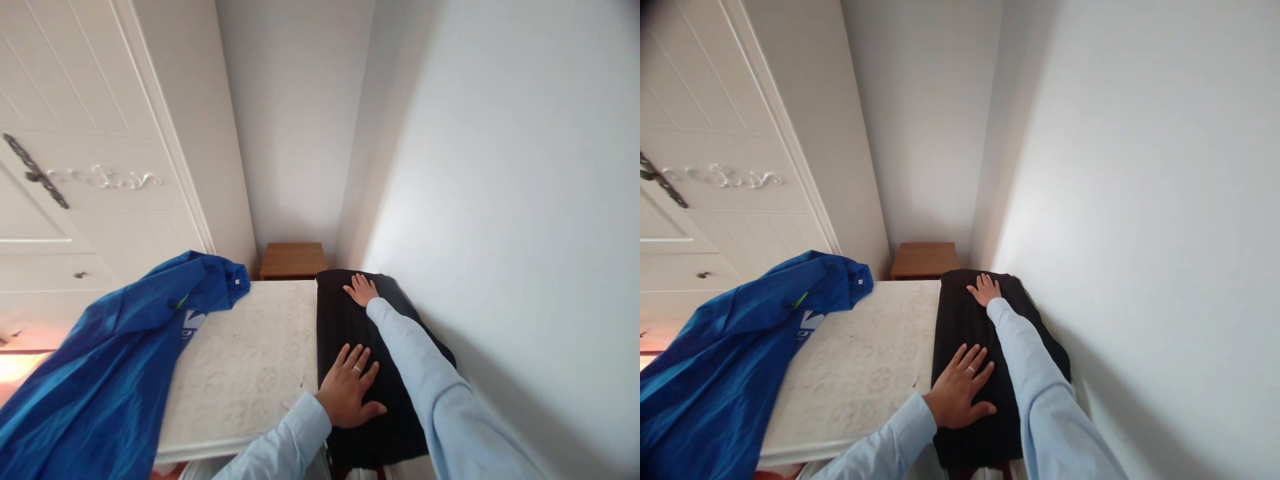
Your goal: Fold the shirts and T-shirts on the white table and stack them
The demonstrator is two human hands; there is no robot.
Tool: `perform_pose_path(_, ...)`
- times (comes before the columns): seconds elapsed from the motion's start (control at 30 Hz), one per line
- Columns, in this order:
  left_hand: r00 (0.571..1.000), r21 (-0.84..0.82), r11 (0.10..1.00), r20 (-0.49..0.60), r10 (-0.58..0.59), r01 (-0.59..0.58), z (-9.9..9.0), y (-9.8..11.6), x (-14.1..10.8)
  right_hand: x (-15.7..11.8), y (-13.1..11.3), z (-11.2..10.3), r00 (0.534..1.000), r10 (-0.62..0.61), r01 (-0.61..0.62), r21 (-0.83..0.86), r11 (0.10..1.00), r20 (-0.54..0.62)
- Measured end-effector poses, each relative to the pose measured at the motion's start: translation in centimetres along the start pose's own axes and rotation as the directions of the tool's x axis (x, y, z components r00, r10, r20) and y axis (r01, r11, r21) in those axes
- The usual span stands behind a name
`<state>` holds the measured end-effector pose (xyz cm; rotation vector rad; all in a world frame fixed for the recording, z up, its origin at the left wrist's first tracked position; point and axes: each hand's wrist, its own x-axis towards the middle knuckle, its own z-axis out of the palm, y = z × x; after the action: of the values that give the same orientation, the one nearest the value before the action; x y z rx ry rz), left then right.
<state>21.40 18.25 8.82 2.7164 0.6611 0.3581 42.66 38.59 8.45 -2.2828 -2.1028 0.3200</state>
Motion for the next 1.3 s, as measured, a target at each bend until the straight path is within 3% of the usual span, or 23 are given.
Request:
perform_pose_path(0.23, 1.000, -0.001, 1.000, -0.021, -0.001, 0.001, 0.3, -0.1, 0.2, 1.7, -0.4, -0.9, 0.998, 0.006, -0.005, 0.008, 1.000, -0.055)
perform_pose_path(0.37, 1.000, -0.043, 0.999, -0.002, -0.028, 0.028, 0.3, -0.1, 0.3, 0.6, -3.8, -1.7, 0.996, 0.007, -0.005, 0.026, 1.000, -0.094)
perform_pose_path(0.47, 1.000, -0.052, 0.998, -0.004, -0.024, 0.023, 0.3, -0.1, 0.4, -2.1, -7.2, -1.5, 0.976, -0.148, 0.156, 0.041, 0.987, -0.157)
perform_pose_path(0.57, 1.000, -0.033, 0.999, -0.008, -0.020, 0.019, 0.3, -0.2, 0.5, -6.5, -8.1, -1.4, 0.904, -0.349, 0.367, 0.028, 0.930, -0.247)
perform_pose_path(0.63, 1.000, -0.011, 1.000, -0.010, -0.017, 0.017, 0.4, -0.2, 0.6, -9.7, -6.2, -1.7, 0.903, -0.344, 0.359, 0.010, 0.933, -0.256)
perform_pose_path(0.73, 0.999, 0.021, 1.000, -0.027, -0.017, 0.018, 0.8, -0.4, 0.7, -13.9, -0.4, -2.0, 0.950, -0.142, 0.139, -0.031, 0.990, -0.280)
perform_pose_path(0.8, 0.999, 0.040, 0.999, -0.047, -0.012, 0.014, 1.1, -0.6, 0.7, -15.9, 3.6, -1.7, 0.953, 0.025, -0.049, -0.070, 0.996, -0.303)
perform_pose_path(0.9, 0.997, 0.074, 0.997, -0.073, 0.005, 0.000, 1.5, -0.7, 0.7, -17.6, 7.5, -0.2, 0.959, 0.127, -0.163, -0.127, 0.978, -0.253)
perform_pose_path(1.07, 0.997, 0.061, 0.998, -0.081, 0.002, 0.003, 1.5, -0.5, 0.8, -18.1, 8.1, 1.7, 0.950, 0.104, -0.158, -0.164, 0.974, -0.295)
perform_pose_path(1.3, 0.972, -0.173, 0.984, -0.219, -0.087, 0.049, 0.6, 0.7, -0.2, -19.1, 7.2, 0.4, 0.961, 0.016, -0.083, -0.234, 0.969, -0.275)
